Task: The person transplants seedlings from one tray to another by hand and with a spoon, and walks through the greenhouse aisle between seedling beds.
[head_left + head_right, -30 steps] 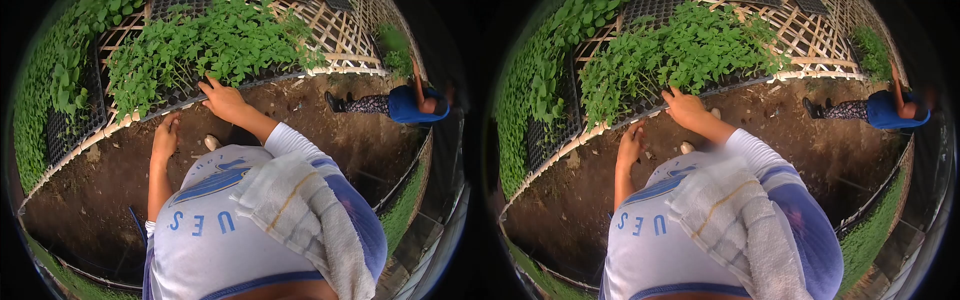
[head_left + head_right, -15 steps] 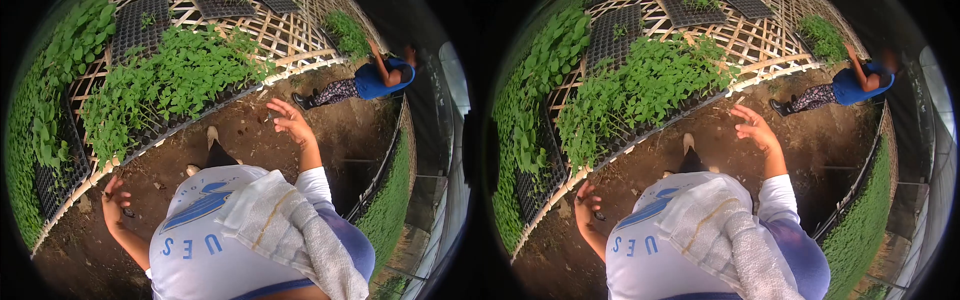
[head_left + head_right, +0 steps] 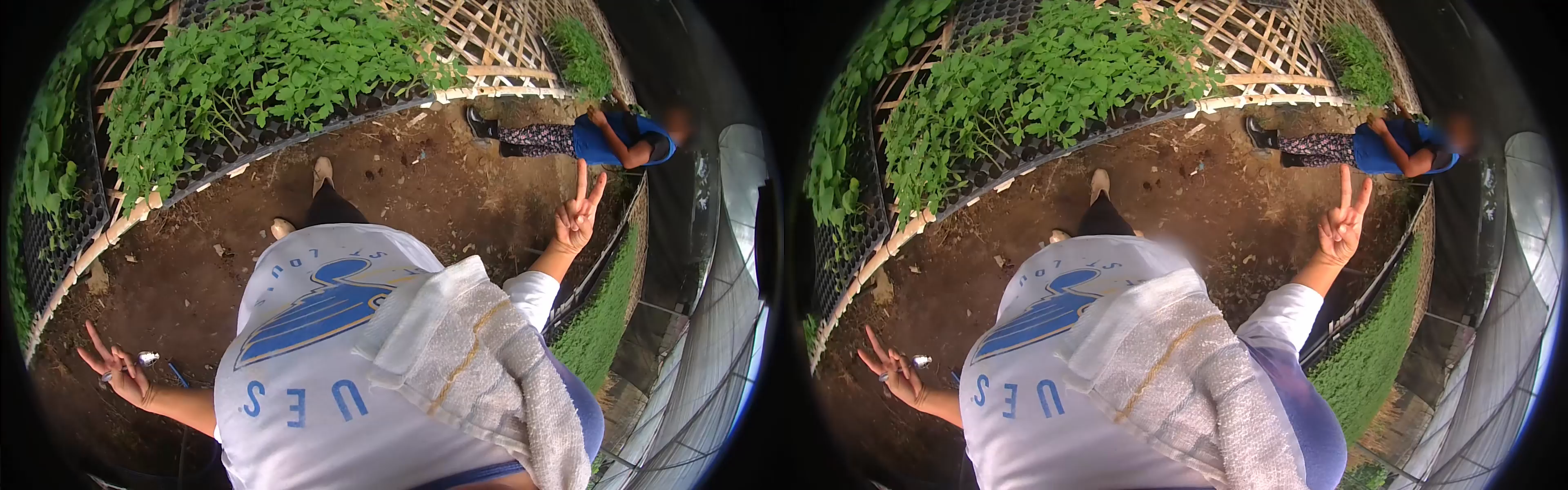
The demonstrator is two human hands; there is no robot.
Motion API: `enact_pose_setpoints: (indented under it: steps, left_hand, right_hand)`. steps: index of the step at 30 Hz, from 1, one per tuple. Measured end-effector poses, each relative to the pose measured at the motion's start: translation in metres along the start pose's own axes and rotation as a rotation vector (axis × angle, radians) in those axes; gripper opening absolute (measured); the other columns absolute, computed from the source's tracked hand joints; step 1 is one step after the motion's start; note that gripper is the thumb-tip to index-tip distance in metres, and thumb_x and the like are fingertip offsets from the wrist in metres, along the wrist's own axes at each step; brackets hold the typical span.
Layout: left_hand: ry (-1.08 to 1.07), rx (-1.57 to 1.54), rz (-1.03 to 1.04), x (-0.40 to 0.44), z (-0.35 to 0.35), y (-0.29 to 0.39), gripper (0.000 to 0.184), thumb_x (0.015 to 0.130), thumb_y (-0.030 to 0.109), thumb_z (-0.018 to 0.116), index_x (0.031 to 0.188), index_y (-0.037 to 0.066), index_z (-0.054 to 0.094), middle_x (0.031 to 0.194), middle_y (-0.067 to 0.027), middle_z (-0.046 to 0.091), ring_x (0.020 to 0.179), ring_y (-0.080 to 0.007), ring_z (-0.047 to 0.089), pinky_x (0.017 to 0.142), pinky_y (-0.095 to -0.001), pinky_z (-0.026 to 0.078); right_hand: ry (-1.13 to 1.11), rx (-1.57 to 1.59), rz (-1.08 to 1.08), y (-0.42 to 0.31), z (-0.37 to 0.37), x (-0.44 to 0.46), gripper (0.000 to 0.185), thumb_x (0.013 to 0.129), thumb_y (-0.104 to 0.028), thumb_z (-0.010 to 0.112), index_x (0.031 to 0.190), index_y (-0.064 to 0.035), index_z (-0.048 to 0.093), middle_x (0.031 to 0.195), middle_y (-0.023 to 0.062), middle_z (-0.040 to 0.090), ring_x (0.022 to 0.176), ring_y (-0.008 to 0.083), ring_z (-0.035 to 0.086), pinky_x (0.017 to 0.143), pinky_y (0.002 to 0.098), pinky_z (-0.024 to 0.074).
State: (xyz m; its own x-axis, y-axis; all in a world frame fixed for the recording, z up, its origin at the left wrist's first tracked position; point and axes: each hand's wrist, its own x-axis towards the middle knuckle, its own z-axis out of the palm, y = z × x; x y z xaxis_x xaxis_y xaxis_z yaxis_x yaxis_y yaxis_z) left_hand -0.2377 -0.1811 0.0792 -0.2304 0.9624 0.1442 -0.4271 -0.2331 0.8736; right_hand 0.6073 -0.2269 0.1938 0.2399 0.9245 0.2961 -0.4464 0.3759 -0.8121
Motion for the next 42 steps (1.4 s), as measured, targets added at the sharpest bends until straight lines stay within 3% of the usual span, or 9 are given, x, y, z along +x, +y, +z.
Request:
enact_pose_setpoints:
  steps: [8,12,20,25,29,31,35,39,42]
  left_hand:
    - [0.105,0.044,0.067,0.001,-0.009,0.026,0.078,0.085,-0.012,0.059,0.153,0.021,0.037,0.163,-0.0225,0.008,0.081,-0.0106,0.064,0.043,-0.0129,0.04]
    - [0.017,0.031,0.054,0.0,-0.003,0.023,0.077,0.088,-0.014,0.053,0.154,0.021,0.034,0.163,-0.0231,0.005,0.088,-0.0138,0.066,0.044,-0.0137,0.042]
    - [0.032,-0.007,0.012,0.004,0.01,0.019,0.077,0.088,-0.011,0.057,0.154,0.02,0.033,0.163,-0.0226,0.007,0.073,-0.009,0.057,0.043,-0.0129,0.042]
    - [0.002,0.054,-0.014,0.005,0.007,0.015,0.078,0.086,-0.006,0.062,0.155,0.015,0.03,0.163,-0.0226,0.013,0.079,-0.0093,0.062,0.046,-0.0149,0.043]
    - [0.138,0.344,-0.229,0.011,0.025,0.009,0.067,0.095,0.0,0.052,0.156,0.011,0.026,0.158,-0.0228,0.028,0.083,-0.011,0.064,0.054,-0.0183,0.05]
    - [0.143,0.446,-0.306,0.014,0.046,0.009,0.057,0.101,0.006,0.046,0.155,0.009,0.028,0.152,-0.0218,0.039,0.084,-0.0112,0.066,0.059,-0.0197,0.053]
    - [0.23,0.604,-0.481,0.018,0.079,0.011,0.048,0.105,0.012,0.043,0.151,0.008,0.035,0.146,-0.0191,0.047,0.081,-0.0112,0.066,0.061,-0.0193,0.054]
    - [0.261,0.741,-0.496,0.028,0.11,0.013,0.045,0.105,0.016,0.045,0.15,0.009,0.039,0.14,-0.0176,0.055,0.075,-0.0088,0.064,0.059,-0.0185,0.052]
    - [0.286,0.757,-0.452,0.035,0.137,0.011,0.045,0.105,0.019,0.045,0.149,0.009,0.04,0.137,-0.0172,0.057,0.071,-0.0074,0.062,0.055,-0.0169,0.047]
  right_hand:
    - [-0.014,-0.02,-0.042,-0.015,0.005,0.015,0.101,0.071,0.015,0.067,0.157,-0.0148,0.021,0.164,0.0237,-0.001,0.054,0.0034,0.044,0.048,0.0164,0.0422]
    - [0.011,-0.025,-0.021,-0.011,0.001,0.013,0.101,0.072,0.014,0.068,0.157,-0.015,0.02,0.164,0.0239,-0.002,0.054,0.0033,0.044,0.048,0.0166,0.0409]
    - [0.009,-0.027,-0.003,-0.009,-0.004,0.013,0.1,0.074,0.013,0.068,0.157,-0.0153,0.02,0.163,0.0249,-0.003,0.054,0.003,0.044,0.048,0.0166,0.0404]
    - [-0.008,-0.036,0.001,-0.009,-0.009,0.016,0.097,0.076,0.011,0.068,0.157,-0.0147,0.021,0.163,0.0257,-0.002,0.054,0.0029,0.044,0.048,0.0163,0.0396]
    - [0.113,-0.154,0.143,-0.001,-0.013,0.03,0.088,0.082,-0.002,0.07,0.156,-0.0098,0.023,0.161,0.0269,0.013,0.061,0.0056,0.048,0.057,0.0206,0.045]
    - [0.103,-0.242,0.2,0.017,-0.017,0.049,0.079,0.088,-0.013,0.069,0.153,-0.0036,0.026,0.153,0.0258,0.034,0.071,0.0086,0.051,0.064,0.0221,0.048]
    - [0.057,-0.36,0.25,0.066,-0.002,0.124,0.055,0.093,-0.01,0.061,0.145,-0.0013,0.042,0.142,0.0214,0.049,0.085,0.0124,0.059,0.072,0.0247,0.0534]
    - [-0.238,-0.444,0.326,0.137,0.045,0.223,0.042,0.095,-0.017,0.063,0.135,-0.0064,0.057,0.129,0.0134,0.062,0.093,0.0124,0.063,0.077,0.0277,0.0549]
    - [-0.475,-0.891,0.172,0.21,0.074,0.286,0.046,0.093,-0.033,0.066,0.136,-0.0172,0.058,0.13,0.0116,0.062,0.111,0.0211,0.061,0.091,0.0368,0.0522]
